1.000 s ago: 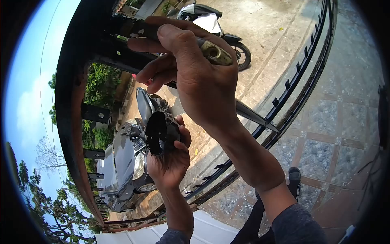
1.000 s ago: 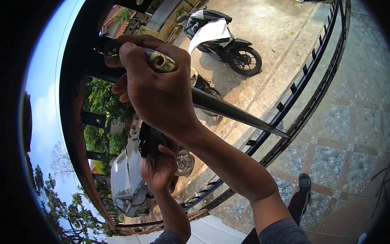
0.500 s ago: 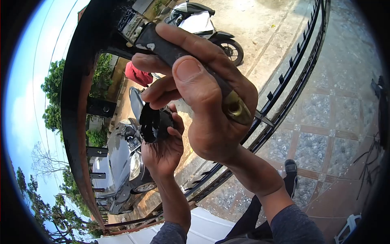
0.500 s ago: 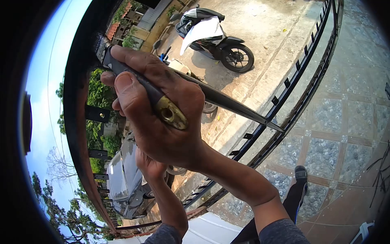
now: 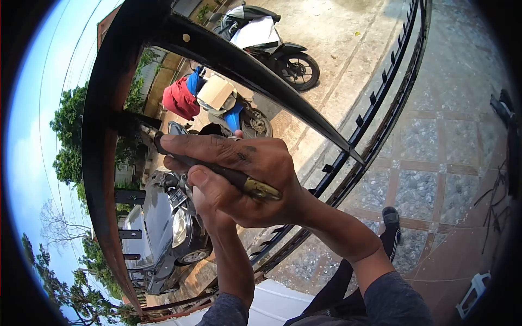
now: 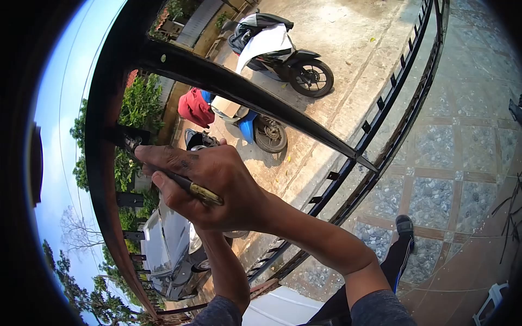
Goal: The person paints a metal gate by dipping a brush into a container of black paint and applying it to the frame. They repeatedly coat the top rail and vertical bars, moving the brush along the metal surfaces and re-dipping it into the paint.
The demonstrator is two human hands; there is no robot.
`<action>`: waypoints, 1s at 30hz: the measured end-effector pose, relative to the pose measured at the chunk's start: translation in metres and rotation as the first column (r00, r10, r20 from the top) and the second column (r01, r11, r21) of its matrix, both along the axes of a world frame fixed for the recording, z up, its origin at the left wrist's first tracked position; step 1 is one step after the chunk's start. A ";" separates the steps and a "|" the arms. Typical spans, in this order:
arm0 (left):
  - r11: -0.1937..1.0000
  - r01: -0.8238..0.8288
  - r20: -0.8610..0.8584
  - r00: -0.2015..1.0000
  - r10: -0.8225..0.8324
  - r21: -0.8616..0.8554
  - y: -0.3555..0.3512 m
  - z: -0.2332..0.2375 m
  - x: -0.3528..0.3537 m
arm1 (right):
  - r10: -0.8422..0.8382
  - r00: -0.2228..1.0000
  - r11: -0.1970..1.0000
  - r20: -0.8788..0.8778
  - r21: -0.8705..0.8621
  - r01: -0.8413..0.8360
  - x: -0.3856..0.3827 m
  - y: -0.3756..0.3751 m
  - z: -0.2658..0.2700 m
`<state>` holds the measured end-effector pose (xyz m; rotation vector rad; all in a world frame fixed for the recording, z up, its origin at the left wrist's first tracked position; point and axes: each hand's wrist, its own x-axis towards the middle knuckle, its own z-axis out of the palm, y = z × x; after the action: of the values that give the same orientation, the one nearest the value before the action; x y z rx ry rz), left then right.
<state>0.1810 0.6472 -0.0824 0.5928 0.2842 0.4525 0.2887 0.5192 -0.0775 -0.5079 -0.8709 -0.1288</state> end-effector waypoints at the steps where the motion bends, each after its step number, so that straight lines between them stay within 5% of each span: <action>1: 0.997 0.046 0.029 0.999 -0.045 -0.064 0.000 0.000 0.001 | -0.009 1.000 0.999 0.023 -0.031 0.010 0.014 -0.003 0.000; 5: 0.907 0.370 0.190 0.923 -0.334 -0.200 -0.025 0.018 0.016 | -0.191 0.980 0.981 -0.060 0.021 0.192 0.045 -0.013 0.003; 9: 0.973 0.159 0.053 0.987 -0.152 -0.169 -0.019 0.012 0.009 | -0.401 0.911 0.908 -0.100 0.085 0.409 0.025 -0.002 0.002; 12: 0.962 0.125 0.139 0.986 -0.093 -0.245 -0.007 0.006 0.002 | -0.430 0.903 0.902 -0.001 -0.041 0.429 0.006 0.009 0.007; 16: 0.998 0.033 -0.030 0.999 -0.031 0.050 -0.005 0.005 -0.002 | -0.267 0.955 0.937 0.133 -0.196 0.289 -0.010 0.001 0.007; 19: 0.979 0.197 0.112 0.975 -0.192 -0.043 -0.021 0.024 0.008 | -0.310 0.926 0.925 0.214 -0.159 0.346 0.000 -0.006 0.000; 20: 0.945 0.232 0.210 0.960 -0.185 -0.228 -0.013 0.020 0.005 | -0.292 0.937 0.929 0.191 -0.176 0.325 0.008 -0.012 0.003; 21: 0.961 0.095 0.059 0.995 -0.083 -0.258 -0.010 0.022 0.005 | -0.263 0.951 0.937 0.161 -0.190 0.292 0.018 -0.014 0.012; 23: 0.917 0.248 0.155 0.966 -0.209 -0.311 0.011 0.010 -0.006 | -0.378 0.909 0.910 0.176 -0.110 0.400 0.036 -0.017 0.023; 30: 0.924 0.150 0.035 0.988 -0.147 -0.353 -0.006 0.023 0.001 | -0.344 0.937 0.939 -0.050 -0.024 0.344 0.023 -0.018 0.020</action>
<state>0.1819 0.6408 -0.0597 0.2554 0.3021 0.2472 0.3120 0.5012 -0.0577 -0.6727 -0.7244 -0.4280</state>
